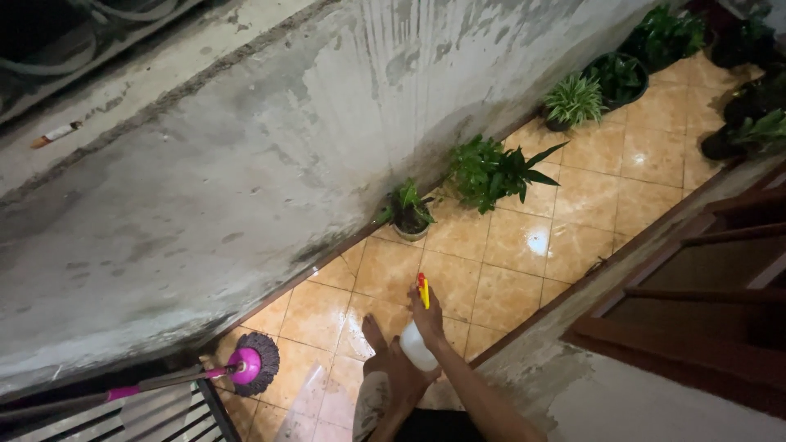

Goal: A person uses a spray bottle to mist water onto several potted plants lined up in a narrow tiled hallway.

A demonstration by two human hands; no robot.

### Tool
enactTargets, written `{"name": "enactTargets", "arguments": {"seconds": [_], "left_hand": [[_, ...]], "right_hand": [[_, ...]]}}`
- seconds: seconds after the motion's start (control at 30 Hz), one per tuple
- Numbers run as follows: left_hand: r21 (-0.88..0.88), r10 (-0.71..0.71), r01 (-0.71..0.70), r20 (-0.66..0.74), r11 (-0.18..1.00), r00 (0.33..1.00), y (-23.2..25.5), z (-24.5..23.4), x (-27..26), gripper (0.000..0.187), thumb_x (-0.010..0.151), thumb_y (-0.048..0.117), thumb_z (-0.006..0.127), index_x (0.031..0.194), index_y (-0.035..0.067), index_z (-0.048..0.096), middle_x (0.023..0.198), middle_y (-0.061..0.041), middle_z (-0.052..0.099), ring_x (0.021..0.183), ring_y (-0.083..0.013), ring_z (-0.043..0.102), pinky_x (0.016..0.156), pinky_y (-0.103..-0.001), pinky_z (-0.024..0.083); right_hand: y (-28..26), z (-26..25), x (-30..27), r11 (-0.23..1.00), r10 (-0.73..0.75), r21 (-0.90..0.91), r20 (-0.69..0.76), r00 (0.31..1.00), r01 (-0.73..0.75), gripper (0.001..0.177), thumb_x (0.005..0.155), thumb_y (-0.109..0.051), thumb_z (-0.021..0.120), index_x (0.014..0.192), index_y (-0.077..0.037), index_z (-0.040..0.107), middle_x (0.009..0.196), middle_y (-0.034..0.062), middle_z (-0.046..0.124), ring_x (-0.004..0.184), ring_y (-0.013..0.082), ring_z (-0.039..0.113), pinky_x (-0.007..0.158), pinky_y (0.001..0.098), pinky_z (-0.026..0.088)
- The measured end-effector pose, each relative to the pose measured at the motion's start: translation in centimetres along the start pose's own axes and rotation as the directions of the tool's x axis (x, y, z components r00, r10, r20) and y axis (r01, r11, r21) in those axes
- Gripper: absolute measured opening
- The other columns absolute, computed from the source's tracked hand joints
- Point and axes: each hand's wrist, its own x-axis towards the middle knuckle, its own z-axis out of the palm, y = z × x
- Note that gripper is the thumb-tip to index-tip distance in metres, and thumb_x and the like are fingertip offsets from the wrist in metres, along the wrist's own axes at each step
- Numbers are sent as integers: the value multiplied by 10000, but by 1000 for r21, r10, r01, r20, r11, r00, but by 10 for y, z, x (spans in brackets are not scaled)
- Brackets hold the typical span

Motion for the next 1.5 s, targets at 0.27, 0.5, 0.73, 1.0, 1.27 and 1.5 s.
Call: {"name": "enactTargets", "arguments": {"seconds": [0.27, 0.5, 0.73, 1.0, 1.27, 1.5], "left_hand": [[151, 240, -236, -4, 960, 971, -23, 4, 7, 1445, 466, 539, 1118, 1487, 4, 247, 1694, -260, 17, 1574, -436, 21, 1193, -557, 288], [-213, -9, 158, 567, 964, 823, -18, -45, 48, 1064, 554, 554, 959, 1439, 171, 510, 1375, -39, 660, 1245, -262, 633, 939, -429, 579], [-169, 87, 18, 592, 985, 801, -27, -62, 80, 1002, 581, 602, 918, 1413, 166, 568, 1349, -98, 594, 1347, -325, 451, 1068, -492, 426], [-106, 89, -22, 686, 994, 722, -34, -85, 103, 966, 564, 552, 940, 1334, 144, 522, 1208, -52, 441, 1181, -256, 515, 955, -461, 530], [-10, -21, 43, 754, 999, 657, -33, -112, 117, 1048, 588, 595, 897, 1411, 169, 407, 1321, -69, 653, 1198, -302, 640, 857, -445, 575], [-25, 10, 15, 782, 1000, 623, -34, -123, 119, 1099, 600, 607, 872, 1478, 184, 364, 1333, -78, 667, 1189, -319, 662, 836, -435, 587]], "right_hand": [[22, 4, 17, 994, -109, -11, -243, 964, 109, 374, 987, -412, 649, 792, -93, 630, 569, 59, 573, 437, 163, 552, 414, 324, 439], [12, 6, 25, 998, -33, -67, -234, 972, 18, 426, 970, -492, 626, 875, -78, 662, 678, 66, 634, 562, 180, 632, 488, 301, 528], [-22, 26, 18, 993, 53, -95, -168, 984, -69, 472, 952, -556, 583, 1129, -131, 684, 948, 67, 713, 836, 149, 645, 686, 288, 465], [-48, 44, -9, 974, 158, -105, -312, 937, -200, 489, 991, -558, 552, 1017, -93, 700, 828, 81, 691, 741, 193, 668, 682, 362, 469], [-34, 54, 9, 971, 223, 0, -359, 906, -239, 392, 918, -474, 688, 1001, -95, 743, 957, 67, 749, 894, 211, 688, 791, 369, 470], [9, 67, 35, 992, 129, 47, -397, 909, -121, 361, 922, -447, 727, 906, -89, 681, 744, 29, 652, 674, 139, 584, 635, 308, 421]]}}
